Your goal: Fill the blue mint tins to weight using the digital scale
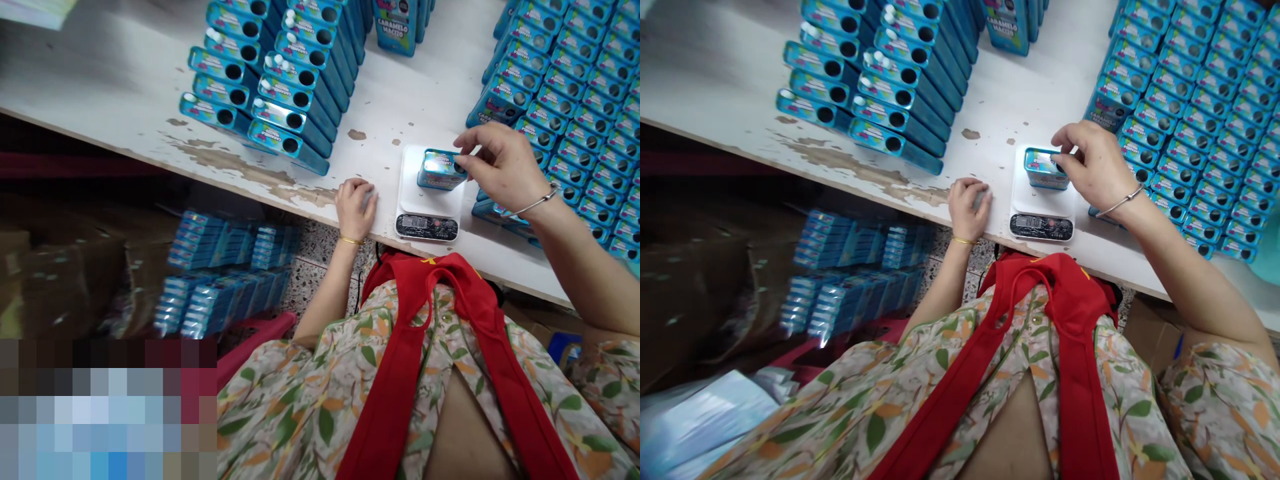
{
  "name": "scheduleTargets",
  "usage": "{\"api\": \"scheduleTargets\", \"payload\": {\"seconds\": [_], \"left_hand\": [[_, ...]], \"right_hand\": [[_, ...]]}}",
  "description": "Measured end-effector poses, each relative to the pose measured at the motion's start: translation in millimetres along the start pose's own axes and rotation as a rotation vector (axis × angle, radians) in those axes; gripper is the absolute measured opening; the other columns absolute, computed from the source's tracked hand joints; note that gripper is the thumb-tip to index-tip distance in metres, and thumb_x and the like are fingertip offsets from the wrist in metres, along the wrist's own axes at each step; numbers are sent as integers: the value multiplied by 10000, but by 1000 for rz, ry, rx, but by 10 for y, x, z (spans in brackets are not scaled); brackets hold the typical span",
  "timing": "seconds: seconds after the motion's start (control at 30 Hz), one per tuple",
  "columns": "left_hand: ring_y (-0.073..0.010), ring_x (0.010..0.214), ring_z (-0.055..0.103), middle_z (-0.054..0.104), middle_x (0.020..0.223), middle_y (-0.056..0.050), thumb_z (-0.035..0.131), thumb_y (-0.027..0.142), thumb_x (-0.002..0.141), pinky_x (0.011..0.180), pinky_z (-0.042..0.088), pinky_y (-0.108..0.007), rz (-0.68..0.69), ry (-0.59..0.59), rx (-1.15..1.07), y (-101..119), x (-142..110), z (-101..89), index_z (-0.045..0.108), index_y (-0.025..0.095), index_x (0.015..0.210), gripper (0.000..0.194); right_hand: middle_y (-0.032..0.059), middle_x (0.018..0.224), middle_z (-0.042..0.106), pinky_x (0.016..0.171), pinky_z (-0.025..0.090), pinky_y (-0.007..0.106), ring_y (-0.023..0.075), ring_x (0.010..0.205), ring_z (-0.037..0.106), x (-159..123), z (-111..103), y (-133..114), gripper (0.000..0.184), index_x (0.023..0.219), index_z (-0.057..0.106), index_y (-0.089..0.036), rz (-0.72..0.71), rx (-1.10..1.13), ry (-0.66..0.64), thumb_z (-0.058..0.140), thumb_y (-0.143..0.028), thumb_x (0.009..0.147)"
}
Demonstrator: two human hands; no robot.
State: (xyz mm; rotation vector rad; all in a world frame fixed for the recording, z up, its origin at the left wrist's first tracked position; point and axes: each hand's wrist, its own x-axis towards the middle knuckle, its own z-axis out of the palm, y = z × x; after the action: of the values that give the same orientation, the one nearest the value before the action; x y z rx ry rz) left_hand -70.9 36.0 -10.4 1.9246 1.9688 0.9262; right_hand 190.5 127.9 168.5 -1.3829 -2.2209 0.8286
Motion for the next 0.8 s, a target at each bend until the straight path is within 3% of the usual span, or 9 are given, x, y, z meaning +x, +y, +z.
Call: {"api": "scheduleTargets", "payload": {"seconds": [0.33, 0.53, 0.8], "left_hand": [[-251, 1071, 542, 590, 1105, -101, 514, 359, 937, 959, 420, -424, -17, -10, -33, -7, -3, -5, 622, 222, 1050, 208], [-249, 1078, 540, 590, 1102, -98, 511, 350, 934, 958, 426, -423, -24, -16, -25, 4, 1, -12, 621, 229, 1052, 202], [-247, 1062, 549, 604, 1099, -96, 524, 342, 925, 955, 431, -421, -16, -5, -16, -9, 9, -8, 627, 235, 1047, 192]], "right_hand": [[73, 940, 653, 761, 520, 394, 233, 792, 619, 82, -34, -82, 138, 938, 685, -229, 4, -26, -1, 700, -270, 807], [52, 839, 647, 557, 480, 353, 177, 598, 564, -56, -128, 39, 202, 935, 666, -251, 120, 227, 79, 724, -401, 813], [61, 828, 650, 563, 459, 354, 199, 641, 601, -243, -146, 161, 241, 902, 659, -242, 168, 270, 102, 725, -458, 818]]}}
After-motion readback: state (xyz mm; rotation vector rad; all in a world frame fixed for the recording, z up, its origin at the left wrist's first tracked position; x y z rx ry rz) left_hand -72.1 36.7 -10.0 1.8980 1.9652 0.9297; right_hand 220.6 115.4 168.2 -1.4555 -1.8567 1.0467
